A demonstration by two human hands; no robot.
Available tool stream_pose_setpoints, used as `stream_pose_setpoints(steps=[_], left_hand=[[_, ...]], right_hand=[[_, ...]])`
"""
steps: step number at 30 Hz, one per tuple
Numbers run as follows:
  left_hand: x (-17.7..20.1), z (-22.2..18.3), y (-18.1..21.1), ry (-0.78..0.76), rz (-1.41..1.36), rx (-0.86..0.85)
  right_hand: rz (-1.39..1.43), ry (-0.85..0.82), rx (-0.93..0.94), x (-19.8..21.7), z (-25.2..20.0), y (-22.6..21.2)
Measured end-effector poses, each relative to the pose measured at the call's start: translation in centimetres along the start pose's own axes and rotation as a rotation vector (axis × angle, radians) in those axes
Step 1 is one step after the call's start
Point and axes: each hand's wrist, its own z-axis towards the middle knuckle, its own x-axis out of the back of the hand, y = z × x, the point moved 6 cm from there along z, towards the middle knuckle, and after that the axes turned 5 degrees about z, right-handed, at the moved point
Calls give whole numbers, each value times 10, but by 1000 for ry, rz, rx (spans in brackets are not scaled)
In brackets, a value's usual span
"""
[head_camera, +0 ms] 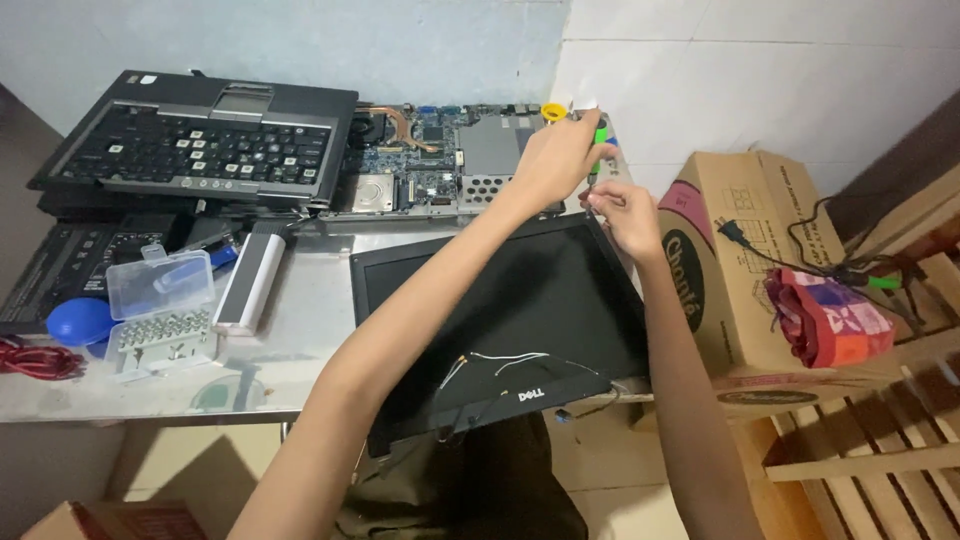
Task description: Disassembling a laptop screen using a screwdriver and manipulating internal wiring.
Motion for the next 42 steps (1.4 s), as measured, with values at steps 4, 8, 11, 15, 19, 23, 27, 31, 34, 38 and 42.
stream_pose_setpoints(steps=[4,8,11,15,19,23,27,31,34,38,42], left_hand=[[-5,9,-1,-11,2,-20],[-5,12,1,-13,1,-17],[-6,15,3,-26,9,-22],[-11,21,4,-18,10,-49],[-18,30,6,-26,1,-52],[-38,44,0,46,29,-14],[-46,49,-4,129,52,51],[-39,52,-1,63,24,-43],[-37,55,0,3,49,-109],[-35,63,-4,-77,95,-98],[-35,69,-5,-222,122,-47]], right_hand=[[-39,39,-18,2,6,19],[42,72,-36,-1,-1,13],[57,61,-36,1,-7,6],[66,47,-29,-1,-4,11],[67,30,-32,-1,-11,0],[64,20,-19,-5,-20,-18],[22,53,-14,-4,-25,-27],[38,55,-12,-5,-23,-22],[93,65,-22,-4,-25,-19],[95,-7,26,-4,-21,-19],[85,13,68,-5,-19,-19]])
